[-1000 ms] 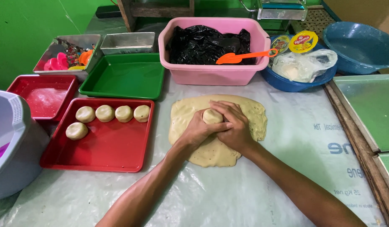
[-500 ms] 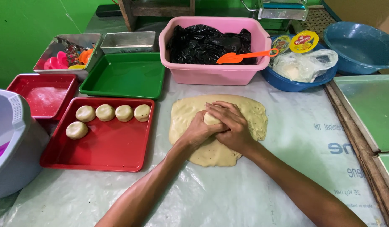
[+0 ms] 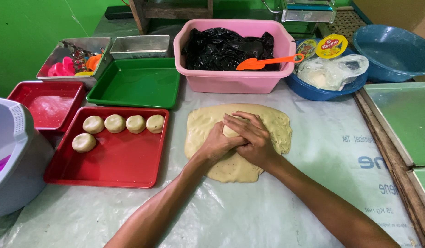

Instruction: Filling pieces of dough with a dark paste and rolling them into balls for pastry production.

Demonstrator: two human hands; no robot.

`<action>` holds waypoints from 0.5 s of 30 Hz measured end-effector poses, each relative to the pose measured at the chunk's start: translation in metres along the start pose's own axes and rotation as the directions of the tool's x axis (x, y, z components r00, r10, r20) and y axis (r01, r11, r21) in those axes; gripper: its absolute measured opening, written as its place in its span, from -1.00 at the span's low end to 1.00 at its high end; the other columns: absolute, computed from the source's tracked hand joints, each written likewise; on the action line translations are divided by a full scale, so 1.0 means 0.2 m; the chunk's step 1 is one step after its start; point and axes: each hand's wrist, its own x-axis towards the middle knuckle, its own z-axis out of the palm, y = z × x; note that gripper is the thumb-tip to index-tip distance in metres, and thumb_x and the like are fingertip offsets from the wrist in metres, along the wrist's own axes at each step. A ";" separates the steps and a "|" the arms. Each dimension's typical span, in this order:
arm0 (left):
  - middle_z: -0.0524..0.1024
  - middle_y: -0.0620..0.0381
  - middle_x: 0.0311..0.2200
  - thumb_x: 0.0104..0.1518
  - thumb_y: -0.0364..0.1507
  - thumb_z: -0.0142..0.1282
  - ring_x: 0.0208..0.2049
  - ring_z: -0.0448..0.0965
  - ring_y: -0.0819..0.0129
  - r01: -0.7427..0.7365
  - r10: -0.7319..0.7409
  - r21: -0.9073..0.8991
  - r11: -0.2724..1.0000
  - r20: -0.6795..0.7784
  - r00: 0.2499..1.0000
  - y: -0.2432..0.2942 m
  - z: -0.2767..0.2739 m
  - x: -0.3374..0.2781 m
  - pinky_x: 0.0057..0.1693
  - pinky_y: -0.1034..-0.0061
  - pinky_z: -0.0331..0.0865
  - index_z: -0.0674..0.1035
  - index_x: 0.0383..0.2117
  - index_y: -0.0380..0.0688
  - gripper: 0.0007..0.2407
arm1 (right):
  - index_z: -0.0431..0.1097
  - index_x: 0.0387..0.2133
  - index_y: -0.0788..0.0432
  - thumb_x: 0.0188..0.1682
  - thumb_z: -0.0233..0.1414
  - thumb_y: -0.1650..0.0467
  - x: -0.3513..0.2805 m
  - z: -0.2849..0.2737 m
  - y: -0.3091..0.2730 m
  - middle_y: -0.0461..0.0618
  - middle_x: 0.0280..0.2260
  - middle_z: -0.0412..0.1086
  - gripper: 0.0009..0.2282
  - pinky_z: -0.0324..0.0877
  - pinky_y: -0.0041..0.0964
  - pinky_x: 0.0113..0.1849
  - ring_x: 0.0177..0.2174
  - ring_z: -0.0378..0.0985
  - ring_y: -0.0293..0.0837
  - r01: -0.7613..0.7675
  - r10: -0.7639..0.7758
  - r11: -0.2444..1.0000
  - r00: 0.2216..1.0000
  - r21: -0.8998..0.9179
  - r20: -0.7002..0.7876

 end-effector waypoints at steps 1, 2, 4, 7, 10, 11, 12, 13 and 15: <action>0.67 0.07 -0.45 -0.27 -0.55 0.49 -0.40 0.63 0.43 0.000 0.000 0.000 1.000 0.000 1.000 -0.01 0.00 0.00 -0.14 0.54 0.57 0.69 -0.37 -0.23 -0.72 | 0.58 -0.09 0.17 -0.20 0.18 0.61 0.00 0.00 0.00 0.02 -0.11 0.59 -0.64 0.47 -0.03 -0.11 -0.13 0.63 0.19 0.000 0.000 1.000 1.000 0.000 0.000; 0.67 0.04 -0.44 -0.26 -0.57 0.48 -0.39 0.63 0.43 -0.010 0.010 -0.006 1.000 0.006 1.000 -0.01 -0.01 0.01 -0.13 0.52 0.57 0.69 -0.38 -0.24 -0.73 | 0.59 -0.12 0.16 -0.20 0.20 0.59 0.00 0.01 0.00 0.01 -0.11 0.60 -0.67 0.47 -0.02 -0.12 -0.15 0.63 0.19 0.002 -0.002 1.000 1.000 0.003 0.001; 0.68 0.02 -0.43 -0.25 -0.60 0.46 -0.38 0.62 0.42 -0.019 0.020 -0.013 1.000 0.011 1.000 -0.02 -0.01 0.01 -0.12 0.49 0.57 0.70 -0.38 -0.25 -0.75 | 0.60 -0.14 0.15 -0.19 0.22 0.58 -0.01 0.01 0.01 0.00 -0.12 0.60 -0.69 0.46 0.00 -0.12 -0.16 0.64 0.19 0.003 -0.003 1.000 1.000 0.008 0.003; 0.68 0.03 -0.43 -0.28 -0.58 0.49 -0.38 0.64 0.41 -0.018 0.018 -0.023 1.000 0.000 1.000 -0.01 0.01 0.02 -0.11 0.49 0.58 0.69 -0.36 -0.24 -0.71 | 0.58 -0.13 0.18 -0.21 0.23 0.58 -0.03 0.01 0.03 0.02 -0.13 0.60 -0.68 0.47 0.02 -0.13 -0.17 0.64 0.21 0.001 -0.001 1.000 1.000 -0.009 0.005; 0.62 -0.24 -0.51 -0.19 -0.70 0.39 -0.55 0.69 0.05 0.060 -0.060 -0.274 0.960 0.006 0.998 0.06 0.04 0.02 -0.42 0.37 0.67 0.58 -0.35 -0.41 -0.74 | 0.49 0.00 0.30 -0.33 0.28 0.50 -0.03 -0.01 0.02 0.13 -0.08 0.56 -0.50 0.44 0.06 -0.07 -0.09 0.59 0.23 -0.085 0.087 0.996 0.994 -0.034 0.069; 0.61 -0.22 -0.52 -0.14 -0.69 0.38 -0.54 0.70 0.09 0.068 -0.065 -0.295 0.953 0.020 0.998 0.07 0.03 0.02 -0.42 0.40 0.67 0.59 -0.34 -0.41 -0.76 | 0.40 0.09 0.33 -0.30 0.26 0.47 -0.02 -0.02 0.01 0.14 -0.04 0.53 -0.43 0.39 0.04 -0.03 -0.03 0.55 0.21 -0.144 0.141 0.990 0.984 0.015 0.110; 0.61 -0.20 -0.52 -0.10 -0.68 0.37 -0.54 0.71 0.12 0.076 -0.069 -0.316 0.946 0.034 0.997 0.07 0.03 0.03 -0.42 0.44 0.67 0.59 -0.33 -0.40 -0.78 | 0.32 0.18 0.35 -0.27 0.24 0.44 -0.01 -0.03 0.00 0.16 0.01 0.50 -0.36 0.35 0.02 0.01 0.02 0.51 0.20 -0.203 0.192 0.977 0.969 0.061 0.154; 0.61 -0.20 -0.52 -0.10 -0.68 0.37 -0.54 0.71 0.12 0.078 -0.070 -0.316 0.946 0.034 0.997 0.06 0.02 0.03 -0.42 0.44 0.67 0.59 -0.33 -0.40 -0.78 | 0.32 0.18 0.35 -0.27 0.24 0.44 -0.01 -0.04 0.00 0.16 0.01 0.50 -0.36 0.35 0.02 0.01 0.02 0.51 0.20 -0.205 0.193 0.977 0.969 0.061 0.154; 0.54 -0.17 -0.61 0.03 -0.53 0.28 -0.57 0.68 0.12 0.029 0.000 -0.382 0.924 0.076 0.997 0.04 0.00 0.03 -0.42 0.43 0.65 0.55 -0.23 -0.37 -0.78 | 0.17 0.27 0.36 -0.15 0.23 0.33 -0.01 -0.05 0.00 0.26 0.16 0.35 -0.30 0.24 0.10 0.05 0.06 0.44 0.26 -0.300 0.270 0.946 0.938 0.123 0.216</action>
